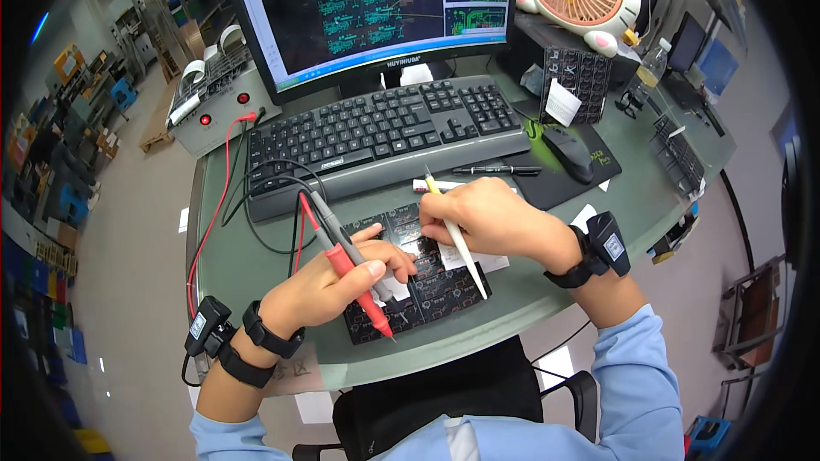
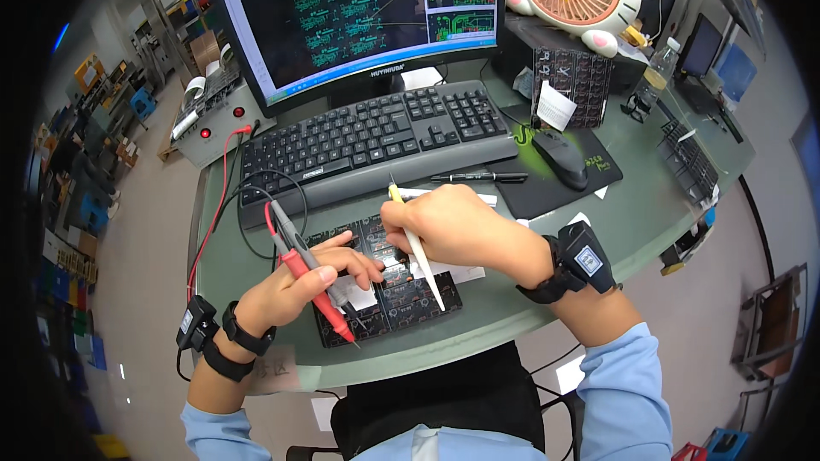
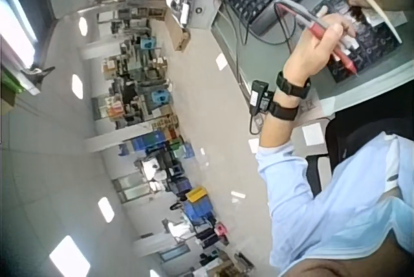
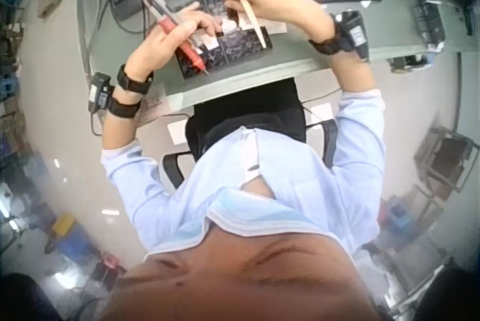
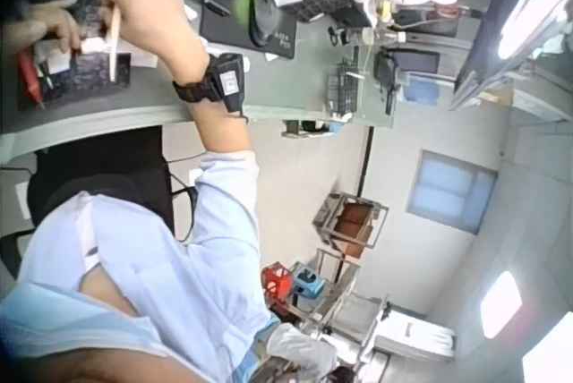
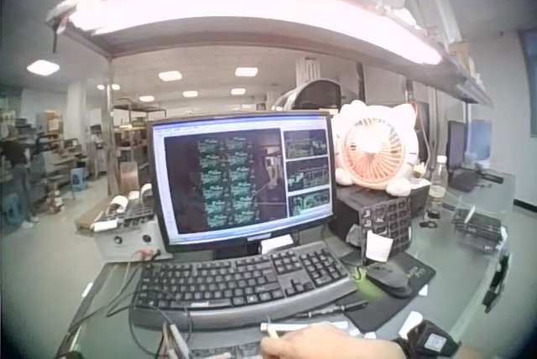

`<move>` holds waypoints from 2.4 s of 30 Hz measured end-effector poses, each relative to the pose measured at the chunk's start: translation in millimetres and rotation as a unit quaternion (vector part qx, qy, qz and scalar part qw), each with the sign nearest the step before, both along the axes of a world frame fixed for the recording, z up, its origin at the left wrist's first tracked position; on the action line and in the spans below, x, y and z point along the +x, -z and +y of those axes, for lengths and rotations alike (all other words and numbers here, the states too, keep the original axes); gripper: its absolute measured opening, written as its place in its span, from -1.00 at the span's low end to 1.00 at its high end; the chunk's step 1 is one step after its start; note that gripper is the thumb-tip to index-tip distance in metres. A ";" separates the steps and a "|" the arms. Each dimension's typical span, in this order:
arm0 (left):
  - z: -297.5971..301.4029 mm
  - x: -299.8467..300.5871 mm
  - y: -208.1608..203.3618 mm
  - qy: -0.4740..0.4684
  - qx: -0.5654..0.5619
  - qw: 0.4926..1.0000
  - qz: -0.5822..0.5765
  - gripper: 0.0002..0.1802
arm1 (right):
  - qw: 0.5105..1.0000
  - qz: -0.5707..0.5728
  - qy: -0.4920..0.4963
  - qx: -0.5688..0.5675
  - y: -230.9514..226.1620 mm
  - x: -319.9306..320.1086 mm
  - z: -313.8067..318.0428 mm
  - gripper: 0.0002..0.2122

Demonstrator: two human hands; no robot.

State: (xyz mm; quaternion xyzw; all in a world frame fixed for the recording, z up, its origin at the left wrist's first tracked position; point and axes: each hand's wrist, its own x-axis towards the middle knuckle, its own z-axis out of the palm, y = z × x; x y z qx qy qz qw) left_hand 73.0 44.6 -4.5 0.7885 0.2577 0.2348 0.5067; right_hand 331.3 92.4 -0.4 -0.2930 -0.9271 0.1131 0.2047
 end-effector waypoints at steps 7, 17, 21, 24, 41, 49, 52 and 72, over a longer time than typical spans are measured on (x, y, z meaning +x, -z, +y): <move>-10.8 -13.9 6.8 0.001 -0.034 0.998 -0.051 -0.50 | 0.999 0.027 0.012 -0.021 6.2 -0.1 1.4 -0.82; -13.4 -32.3 6.0 -0.079 -0.223 0.969 -0.075 -0.36 | 0.997 0.064 0.004 -0.044 11.9 3.4 1.9 -0.85; -10.9 -33.3 12.5 -0.151 -0.283 0.939 -0.121 -0.39 | 0.998 0.061 -0.002 -0.034 11.6 1.9 0.6 -0.85; -9.1 -28.2 13.6 -0.171 -0.288 0.931 -0.147 -0.45 | 0.997 0.064 -0.006 -0.039 12.5 3.9 1.0 -0.85; -8.6 -32.8 12.2 -0.105 -0.284 0.948 -0.097 -0.74 | 0.996 0.062 0.001 -0.071 13.6 4.1 4.8 -0.87; -7.9 -29.5 -3.3 -0.091 -0.294 0.951 -0.041 -0.76 | 0.994 0.076 -0.003 -0.072 7.0 7.4 8.0 -0.86; -15.4 -30.7 -3.9 -0.073 -0.293 0.952 -0.053 -0.77 | 0.995 0.086 -0.009 -0.053 12.4 6.1 1.8 -0.84; 22.4 -49.1 14.3 -0.315 0.117 0.942 0.002 -0.55 | 0.995 0.092 -0.023 -0.029 11.1 5.3 1.8 -0.88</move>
